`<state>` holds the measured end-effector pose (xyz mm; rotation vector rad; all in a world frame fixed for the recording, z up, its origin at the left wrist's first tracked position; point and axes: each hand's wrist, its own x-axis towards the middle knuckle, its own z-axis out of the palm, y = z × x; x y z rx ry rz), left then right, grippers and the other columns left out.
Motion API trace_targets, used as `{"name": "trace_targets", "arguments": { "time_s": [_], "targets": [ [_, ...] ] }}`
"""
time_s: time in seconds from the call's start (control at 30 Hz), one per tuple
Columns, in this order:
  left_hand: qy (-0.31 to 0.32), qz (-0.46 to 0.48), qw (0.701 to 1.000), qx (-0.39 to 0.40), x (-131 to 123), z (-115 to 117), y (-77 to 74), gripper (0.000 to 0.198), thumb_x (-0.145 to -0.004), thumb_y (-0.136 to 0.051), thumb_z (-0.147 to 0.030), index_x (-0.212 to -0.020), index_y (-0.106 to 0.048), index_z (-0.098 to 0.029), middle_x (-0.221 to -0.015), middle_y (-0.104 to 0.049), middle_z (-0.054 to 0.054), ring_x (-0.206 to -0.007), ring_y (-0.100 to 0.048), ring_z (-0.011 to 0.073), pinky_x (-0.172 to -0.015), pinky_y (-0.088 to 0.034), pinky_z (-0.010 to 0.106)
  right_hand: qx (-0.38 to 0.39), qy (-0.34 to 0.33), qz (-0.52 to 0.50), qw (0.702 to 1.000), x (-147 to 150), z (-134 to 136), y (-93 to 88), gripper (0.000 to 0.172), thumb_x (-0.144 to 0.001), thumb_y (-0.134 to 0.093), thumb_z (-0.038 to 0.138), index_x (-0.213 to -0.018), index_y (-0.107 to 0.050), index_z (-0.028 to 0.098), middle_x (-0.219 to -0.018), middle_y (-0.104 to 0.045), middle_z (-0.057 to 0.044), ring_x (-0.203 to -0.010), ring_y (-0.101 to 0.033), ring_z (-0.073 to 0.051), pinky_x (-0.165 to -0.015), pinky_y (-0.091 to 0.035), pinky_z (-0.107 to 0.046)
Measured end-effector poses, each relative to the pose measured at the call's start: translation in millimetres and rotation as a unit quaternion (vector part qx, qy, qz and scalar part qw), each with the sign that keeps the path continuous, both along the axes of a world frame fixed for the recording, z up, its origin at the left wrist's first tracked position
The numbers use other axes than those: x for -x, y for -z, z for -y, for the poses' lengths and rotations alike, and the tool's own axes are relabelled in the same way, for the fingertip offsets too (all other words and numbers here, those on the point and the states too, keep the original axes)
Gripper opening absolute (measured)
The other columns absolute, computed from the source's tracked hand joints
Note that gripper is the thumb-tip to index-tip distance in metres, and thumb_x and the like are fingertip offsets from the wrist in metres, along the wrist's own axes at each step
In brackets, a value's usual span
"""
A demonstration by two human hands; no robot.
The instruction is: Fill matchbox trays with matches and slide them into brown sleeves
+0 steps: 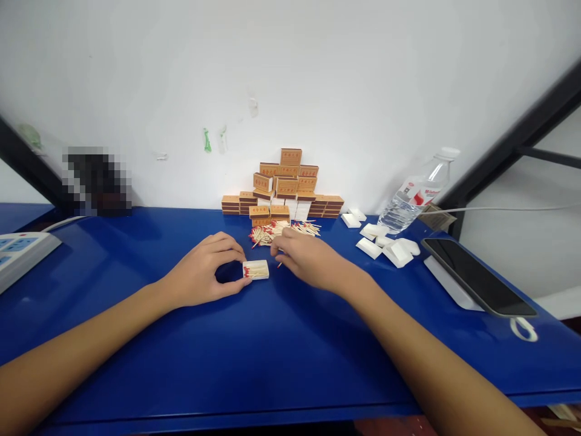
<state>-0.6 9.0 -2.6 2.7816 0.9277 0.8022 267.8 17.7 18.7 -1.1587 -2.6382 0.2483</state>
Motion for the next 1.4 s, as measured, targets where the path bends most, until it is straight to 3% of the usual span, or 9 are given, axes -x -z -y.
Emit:
{"name": "trace_targets", "arguments": {
  "time_s": [0.2,0.4,0.53,0.77,0.9,1.07,1.27,1.4],
  "targets": [
    [0.017,0.003,1.0,0.013,-2.2,2.0,-0.1,0.024,-0.089,-0.076,-0.041,-0.099,-0.073,-0.019,-0.104,-0.071,0.006,-0.103,-0.062,0.0238,-0.094,-0.05,0.043,0.07,0.012,0.024,0.997,-20.0,-10.2,2.6,0.011,-0.101,-0.053,0.015,-0.094,-0.061,0.019,-0.099,-0.063,-0.008,-0.084,-0.058,-0.02,-0.076,-0.045,-0.033],
    [0.011,-0.007,1.0,0.011,-1.8,2.2,1.4,0.027,-0.09,-0.075,-0.044,-0.101,-0.074,-0.02,-0.105,-0.071,0.006,-0.106,-0.062,0.0252,-0.093,-0.049,0.043,0.026,0.018,-0.043,0.999,5.8,17.6,-9.4,0.011,-0.106,-0.049,0.023,-0.099,-0.057,0.02,-0.101,-0.063,-0.007,-0.088,-0.059,-0.02,-0.077,-0.045,-0.032],
    [0.011,-0.009,1.0,0.009,-2.4,2.4,0.7,0.025,-0.09,-0.074,-0.044,-0.098,-0.073,-0.02,-0.105,-0.071,0.006,-0.105,-0.062,0.0253,-0.092,-0.049,0.043,0.027,0.006,-0.003,1.0,12.9,26.3,-12.0,0.011,-0.105,-0.05,0.022,-0.099,-0.059,0.019,-0.105,-0.063,-0.008,-0.084,-0.06,-0.02,-0.074,-0.044,-0.033],
    [0.022,-0.007,1.0,0.016,-3.5,5.8,-1.4,0.024,-0.09,-0.074,-0.042,-0.099,-0.073,-0.02,-0.106,-0.071,0.007,-0.104,-0.062,0.0249,-0.094,-0.049,0.044,0.086,0.008,0.011,0.996,-42.4,-5.9,-15.8,0.015,-0.099,-0.056,0.021,-0.108,-0.068,0.022,-0.103,-0.062,-0.007,-0.089,-0.06,-0.021,-0.077,-0.044,-0.033],
    [0.027,-0.007,0.999,0.017,-3.6,6.4,-0.7,0.024,-0.09,-0.074,-0.042,-0.099,-0.074,-0.02,-0.106,-0.071,0.007,-0.104,-0.061,0.0247,-0.095,-0.049,0.044,0.138,0.023,0.049,0.989,-56.8,-17.2,-10.8,0.011,-0.097,-0.063,0.03,-0.095,-0.068,0.021,-0.093,-0.062,-0.006,-0.084,-0.056,-0.021,-0.073,-0.042,-0.032],
    [0.022,-0.004,1.0,0.017,-3.5,5.5,-0.3,0.024,-0.09,-0.074,-0.042,-0.099,-0.074,-0.02,-0.106,-0.071,0.006,-0.104,-0.062,0.0246,-0.094,-0.05,0.044,0.156,0.038,0.018,0.987,-40.4,-5.6,-12.1,0.018,-0.102,-0.054,0.03,-0.089,-0.063,0.02,-0.088,-0.063,-0.004,-0.075,-0.052,-0.018,-0.068,-0.039,-0.031],
    [0.018,-0.014,1.0,0.02,-5.5,7.2,0.2,0.026,-0.09,-0.075,-0.044,-0.099,-0.074,-0.02,-0.105,-0.071,0.006,-0.105,-0.062,0.0253,-0.092,-0.049,0.044,0.091,0.009,-0.063,0.994,2.1,23.8,-13.3,0.016,-0.103,-0.057,0.032,-0.093,-0.062,0.021,-0.085,-0.063,-0.001,-0.075,-0.053,-0.016,-0.068,-0.037,-0.029],
    [0.016,-0.014,1.0,0.015,-6.0,8.0,-0.3,0.026,-0.09,-0.075,-0.044,-0.101,-0.074,-0.021,-0.106,-0.071,0.006,-0.105,-0.062,0.0255,-0.092,-0.049,0.044,0.031,0.061,-0.071,0.995,-1.5,13.2,-6.3,0.014,-0.102,-0.06,0.031,-0.094,-0.065,0.02,-0.082,-0.061,-0.001,-0.072,-0.051,-0.016,-0.067,-0.035,-0.029]
  ]
}}
